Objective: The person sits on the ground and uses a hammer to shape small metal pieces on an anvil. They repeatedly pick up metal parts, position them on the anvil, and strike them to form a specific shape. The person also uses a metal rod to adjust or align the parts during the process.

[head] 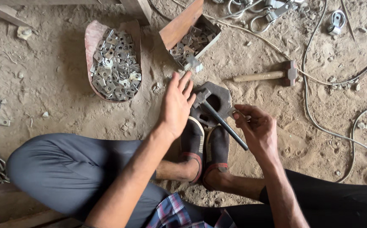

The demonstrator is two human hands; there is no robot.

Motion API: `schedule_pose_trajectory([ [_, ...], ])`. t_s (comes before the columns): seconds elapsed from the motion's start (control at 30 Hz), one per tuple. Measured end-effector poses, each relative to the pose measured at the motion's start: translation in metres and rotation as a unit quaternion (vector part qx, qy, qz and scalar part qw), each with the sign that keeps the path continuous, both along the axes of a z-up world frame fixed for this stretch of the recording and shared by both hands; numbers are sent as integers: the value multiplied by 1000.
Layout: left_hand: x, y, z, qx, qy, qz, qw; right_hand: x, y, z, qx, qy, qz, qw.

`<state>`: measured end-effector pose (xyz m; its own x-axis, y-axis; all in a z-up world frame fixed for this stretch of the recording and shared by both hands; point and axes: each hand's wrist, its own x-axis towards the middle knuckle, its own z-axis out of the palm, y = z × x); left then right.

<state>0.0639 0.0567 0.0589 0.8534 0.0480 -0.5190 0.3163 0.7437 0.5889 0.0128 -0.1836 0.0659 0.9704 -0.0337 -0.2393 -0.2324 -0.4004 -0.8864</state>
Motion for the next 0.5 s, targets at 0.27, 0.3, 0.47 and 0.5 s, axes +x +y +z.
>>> schedule_pose_trajectory([
  [0.27, -54, -42, -27, 130, -15, -193, 972, -4, 5, 4, 51, -44, 73, 995],
  [0.3, -63, -49, -30, 144, -34, -209, 967, -5, 6, 6, 50, -58, 80, 994],
  [0.47, -69, -64, -40, 196, -106, -174, 959, -2, 17, 24, -135, -33, 66, 988],
  [0.5, -67, -64, -41, 186, -116, -155, 963, -1, 18, 24, -137, -74, 77, 985],
])
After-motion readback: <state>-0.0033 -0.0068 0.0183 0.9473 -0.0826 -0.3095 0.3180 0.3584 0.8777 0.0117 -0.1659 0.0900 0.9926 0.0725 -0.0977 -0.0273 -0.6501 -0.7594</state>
